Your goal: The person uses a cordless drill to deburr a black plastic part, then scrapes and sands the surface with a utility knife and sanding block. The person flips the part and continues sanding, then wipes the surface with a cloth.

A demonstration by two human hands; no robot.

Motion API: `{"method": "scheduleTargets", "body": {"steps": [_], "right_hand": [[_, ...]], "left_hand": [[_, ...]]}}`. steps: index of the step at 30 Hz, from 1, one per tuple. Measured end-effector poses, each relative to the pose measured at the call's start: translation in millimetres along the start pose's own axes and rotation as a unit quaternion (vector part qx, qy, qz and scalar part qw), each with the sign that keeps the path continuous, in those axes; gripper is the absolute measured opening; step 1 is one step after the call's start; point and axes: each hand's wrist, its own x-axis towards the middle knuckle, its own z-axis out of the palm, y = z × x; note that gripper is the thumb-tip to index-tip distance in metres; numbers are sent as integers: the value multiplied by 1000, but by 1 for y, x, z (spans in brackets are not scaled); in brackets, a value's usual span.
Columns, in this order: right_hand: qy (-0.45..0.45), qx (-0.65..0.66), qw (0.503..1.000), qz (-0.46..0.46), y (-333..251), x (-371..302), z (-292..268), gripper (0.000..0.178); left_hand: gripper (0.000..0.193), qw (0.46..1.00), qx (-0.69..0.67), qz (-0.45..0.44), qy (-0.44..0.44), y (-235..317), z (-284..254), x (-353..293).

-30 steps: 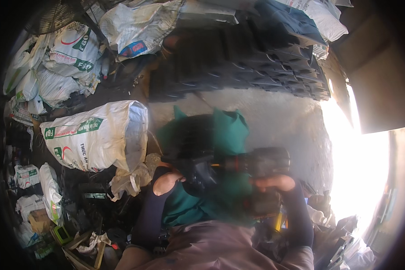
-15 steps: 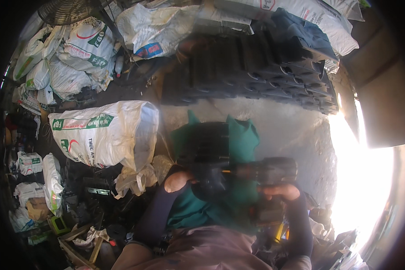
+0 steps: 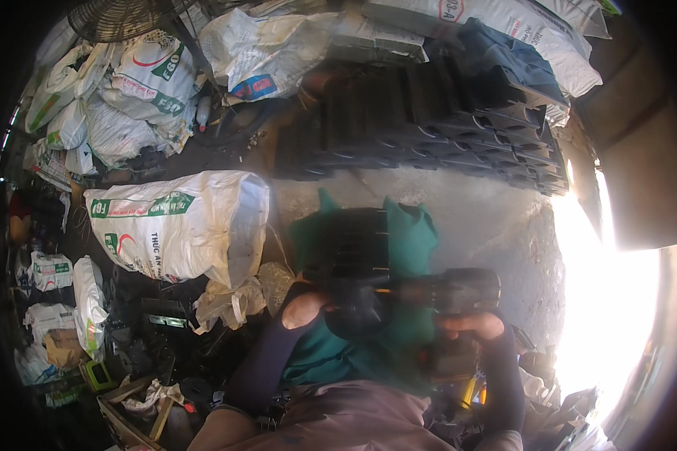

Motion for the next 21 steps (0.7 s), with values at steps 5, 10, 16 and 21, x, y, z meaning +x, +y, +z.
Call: {"method": "scheduleTargets", "body": {"steps": [5, 10, 16, 21], "right_hand": [[-9, 3, 1000, -15, -1, -2, 1, 40], [3, -27, 1000, -2, -3, -1, 2, 48], [11, -2, 1000, -4, 1, -3, 2, 51], [19, -11, 1000, -5, 6, -5, -2, 49]], "left_hand": [[14, 955, 285, 80, -1, 1, -2, -5], [24, 987, 118, 85, 68, 1, 17, -29], [34, 944, 182, 94, 259, -21, 58, -28], [34, 863, 365, 269, 223, -31, 48, -21]]}}
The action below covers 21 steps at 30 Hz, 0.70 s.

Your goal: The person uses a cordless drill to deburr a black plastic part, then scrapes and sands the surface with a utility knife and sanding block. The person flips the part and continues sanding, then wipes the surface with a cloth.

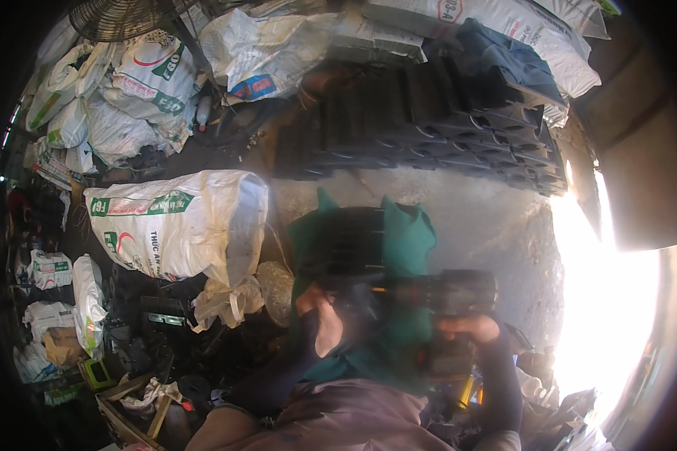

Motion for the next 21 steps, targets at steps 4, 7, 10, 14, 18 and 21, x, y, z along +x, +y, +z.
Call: {"method": "scheduleTargets", "body": {"steps": [4, 7, 10, 14, 18, 21], "right_hand": [[-6, -1, 1000, 9, 6, 0, -5, 47], [-12, -5, 1000, 13, 11, 0, -7, 46], [-19, -16, 1000, -4, 15, 1, -3, 44], [-10, 9, 1000, -19, 14, -6, 7, 38], [-5, -56, 998, -4, 5, -8, 14, 30], [-54, -39, 998, -15, -2, -2, 15, 30]], "left_hand": [[34, 994, -70, -88, 9, -6, 3, -6], [31, 992, -76, -92, 41, -14, 9, -13], [19, 985, 129, 10, 110, -31, 13, -19], [23, 996, 80, 38, -25, -61, -1, -18], [18, 997, 71, 26, 34, -71, 2, -22], [26, 989, -120, -85, -15, -74, 0, -23]]}}
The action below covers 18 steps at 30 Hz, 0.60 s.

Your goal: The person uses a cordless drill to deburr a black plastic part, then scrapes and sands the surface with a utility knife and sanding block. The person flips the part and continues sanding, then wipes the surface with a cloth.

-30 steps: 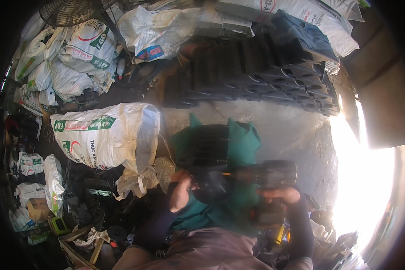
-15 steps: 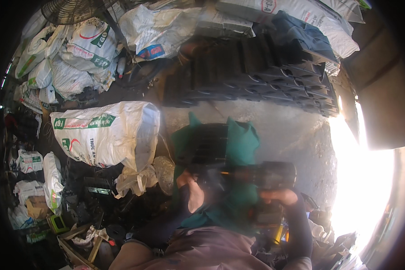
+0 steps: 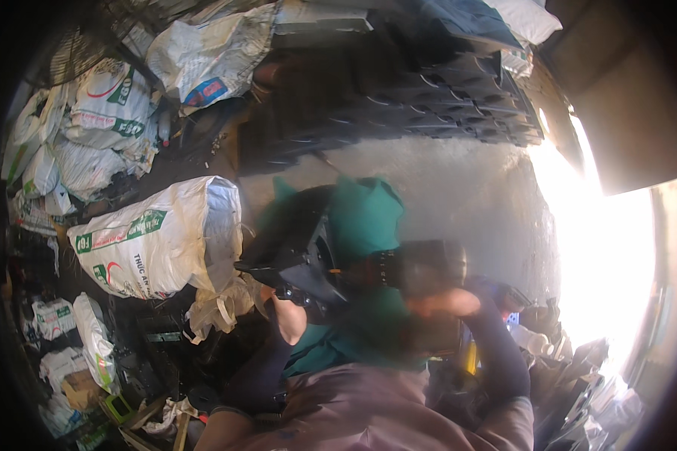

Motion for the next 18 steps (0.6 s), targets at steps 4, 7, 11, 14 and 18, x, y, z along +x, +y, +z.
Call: {"method": "scheduleTargets", "body": {"steps": [4, 7, 11, 14, 18], "right_hand": [[-6, -14, 1000, -9, -8, -4, 4, 29], [-24, -127, 991, -25, -12, -11, 14, 28], [2, -128, 941, -312, -9, 1, 38, 34], [-28, -196, 942, -271, -18, -6, 42, 41], [2, -370, 917, -149, -38, -12, 54, 53]], "left_hand": [[36, 995, 21, 86, 39, -9, -6, 2], [40, 978, -168, 124, 13, -7, -13, -2], [39, 973, -196, -115, -39, 18, -21, -5], [50, 1000, -28, 3, -9, 31, -26, -6], [47, 989, -122, -16, -79, 13, -40, 6]]}}
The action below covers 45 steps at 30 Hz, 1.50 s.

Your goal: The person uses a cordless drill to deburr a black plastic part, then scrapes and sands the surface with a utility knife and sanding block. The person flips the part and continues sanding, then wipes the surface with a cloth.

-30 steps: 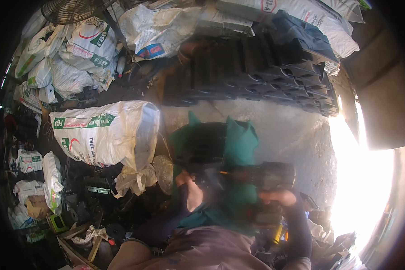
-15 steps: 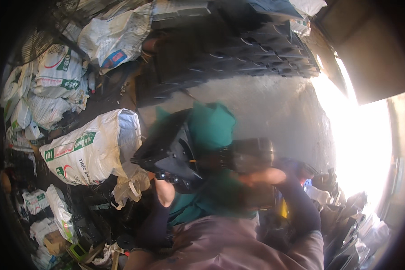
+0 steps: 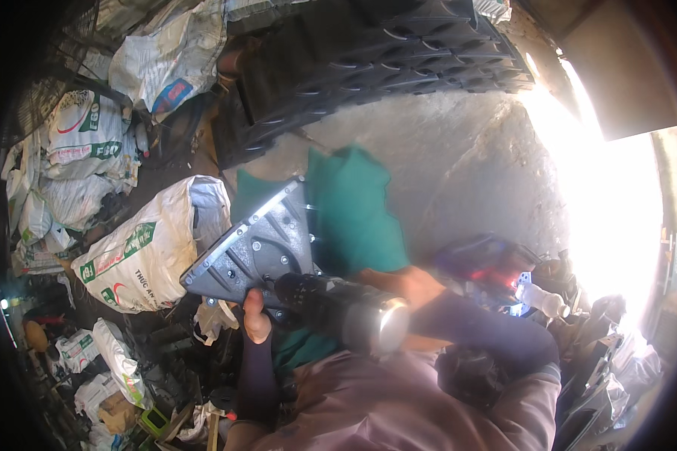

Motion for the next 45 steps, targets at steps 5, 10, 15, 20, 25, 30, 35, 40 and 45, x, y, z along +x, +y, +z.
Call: {"method": "scheduleTargets", "body": {"steps": [5, 10, 15, 20, 25, 30, 35, 40, 45], "right_hand": [[-1, -12, 1000, -1, -28, 21, -3, 43], [-34, -46, 998, -11, -40, 24, -10, 43], [-3, -67, 992, -103, -24, 29, -2, 45], [-43, -48, 997, -53, -22, 20, -14, 33], [1, 44, 999, 31, -7, 2, -36, 28], [90, 180, 967, 153, 20, -16, -36, 22], [140, 289, 942, 96, 48, -35, -25, 14], [114, 279, 924, 237, 67, -72, -33, 14], [112, 294, 922, 226, 67, -87, -39, 16]], "left_hand": [[55, 990, -112, -86, -11, -31, -18, -9], [52, 990, -61, -130, -16, -44, -24, -14], [47, 990, -51, -124, -54, -91, -42, -39], [56, 705, -622, -341, 23, -138, -67, -44], [90, 948, -298, 7, -113, -68, -83, 6], [77, 735, -527, -335, -264, 20, -46, 93], [43, 780, -374, -456, -209, 62, -20, 104], [26, 942, -190, -243, -132, 90, 5, 76], [20, 978, -36, 13, -205, 119, -2, 73]]}}
